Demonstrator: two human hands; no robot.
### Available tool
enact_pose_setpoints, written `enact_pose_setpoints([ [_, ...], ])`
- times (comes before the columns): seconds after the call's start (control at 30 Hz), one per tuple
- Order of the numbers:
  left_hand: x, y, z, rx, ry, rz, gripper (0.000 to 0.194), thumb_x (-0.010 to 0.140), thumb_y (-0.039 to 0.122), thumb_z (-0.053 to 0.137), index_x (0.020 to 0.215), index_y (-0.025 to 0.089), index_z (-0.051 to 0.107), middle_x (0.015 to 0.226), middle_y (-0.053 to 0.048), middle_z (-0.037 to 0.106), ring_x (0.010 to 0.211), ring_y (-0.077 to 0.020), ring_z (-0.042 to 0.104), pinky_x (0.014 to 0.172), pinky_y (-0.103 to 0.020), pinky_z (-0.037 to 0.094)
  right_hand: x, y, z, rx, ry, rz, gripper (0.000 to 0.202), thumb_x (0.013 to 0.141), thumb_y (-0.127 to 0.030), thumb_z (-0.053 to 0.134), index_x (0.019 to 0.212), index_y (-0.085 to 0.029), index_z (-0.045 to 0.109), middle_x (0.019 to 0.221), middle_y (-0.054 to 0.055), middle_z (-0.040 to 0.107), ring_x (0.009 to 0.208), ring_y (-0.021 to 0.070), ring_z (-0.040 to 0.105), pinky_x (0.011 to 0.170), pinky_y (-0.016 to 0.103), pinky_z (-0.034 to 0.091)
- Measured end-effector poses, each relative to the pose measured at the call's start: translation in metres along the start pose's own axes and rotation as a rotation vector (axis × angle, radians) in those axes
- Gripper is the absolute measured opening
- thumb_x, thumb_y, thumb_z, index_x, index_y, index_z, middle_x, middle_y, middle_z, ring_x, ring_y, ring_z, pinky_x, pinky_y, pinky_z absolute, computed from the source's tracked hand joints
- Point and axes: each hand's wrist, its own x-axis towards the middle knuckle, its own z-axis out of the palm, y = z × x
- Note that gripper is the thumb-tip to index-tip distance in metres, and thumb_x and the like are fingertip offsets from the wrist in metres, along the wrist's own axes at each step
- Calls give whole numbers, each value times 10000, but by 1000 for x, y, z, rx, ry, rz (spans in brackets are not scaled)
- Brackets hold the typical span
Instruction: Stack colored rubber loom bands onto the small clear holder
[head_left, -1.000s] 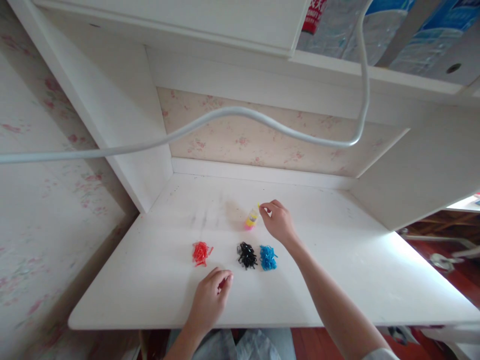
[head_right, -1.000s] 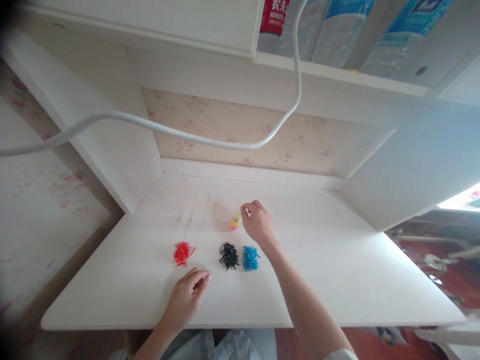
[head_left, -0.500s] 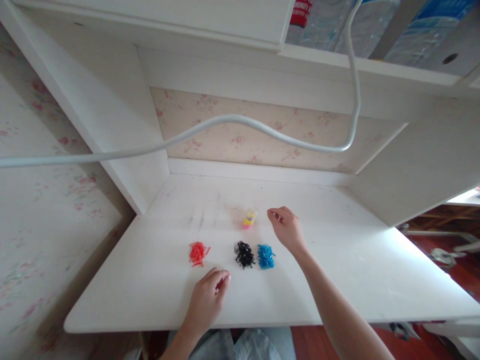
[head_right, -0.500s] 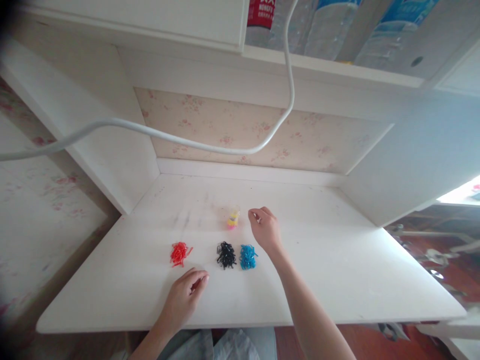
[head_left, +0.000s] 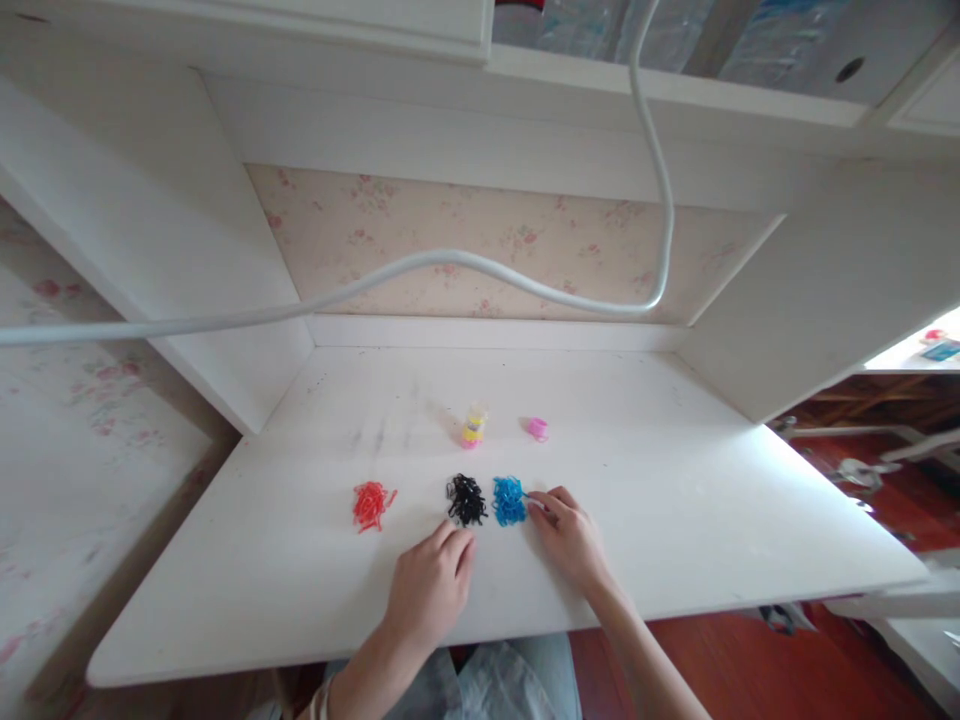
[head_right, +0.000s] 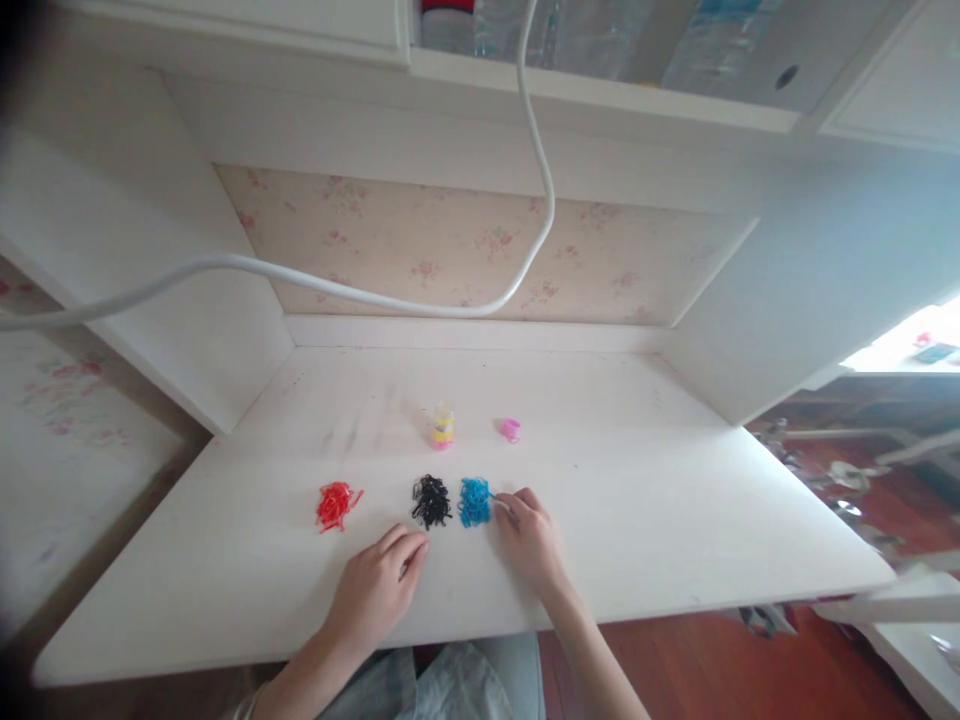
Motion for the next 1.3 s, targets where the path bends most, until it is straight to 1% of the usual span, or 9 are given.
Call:
enact_pose_setpoints([
  [0.17,22,26,6,142,-27,51,202,922,276,422,953,262,621,874,-26,631,749,-162,632,587,-241,413,1,-6,0,-29,37,12,298,898,-402,421,952,-293,693,933,7,631,725,138,616,654,239,448],
  [0.33,38,40,19,220,-77,66,137,894,288,483,886,224,604,858,-38,613,765,-185,625,588,-254,417,1,-5,-1,0,34,5,328,923,-386,366,930,-251,665,928,24,621,719,139,610,655,242,436],
  [0.5,46,44,26,244,-117,92,183,915,229,425,881,204,604,881,-59,615,793,-189,625,607,-265,428,-1,-4,-2,89,102,39,353,937,-420,340,904,-220,629,904,32,599,702,131,583,678,248,430],
  [0.67,49,43,25,281,-137,106,265,935,172,343,888,215,600,905,-49,619,787,-183,630,597,-272,430,-1,-1,-1,155,135,49,364,943,-440,338,869,-211,611,890,36,583,725,142,564,692,259,421],
  [0.8,51,41,22,266,-132,82,257,945,193,346,925,244,597,913,-25,623,765,-160,635,566,-253,413,-2,4,2,190,177,71,348,940,-446,351,869,-211,598,901,41,579,770,158,563,709,268,422],
  [0.9,54,40,17,222,-98,51,253,961,255,341,952,263,593,916,-9,629,750,-151,636,555,-247,405,-4,5,3,204,190,93,335,936,-445,363,868,-215,597,897,37,581,767,160,566,714,271,423],
  [1.0,59,40,11,150,-40,19,272,971,305,323,961,267,592,922,-2,635,753,-145,634,586,-243,414,-4,4,3,211,198,110,331,932,-445,371,871,-215,602,886,33,585,744,156,569,706,271,426],
  [1.2,72,31,-6,-55,92,24,260,960,294,364,883,219,600,895,-17,634,834,-146,616,729,-242,435,-5,4,3,197,215,133,356,925,-467,366,861,-213,608,891,41,594,729,161,566,694,280,425],
  [1.3,83,26,-18,-184,168,35,233,942,291,410,867,195,608,869,-26,629,816,-145,599,744,-245,438,-6,4,3,192,220,134,360,917,-472,375,853,-213,615,889,45,601,734,166,570,688,283,427],
])
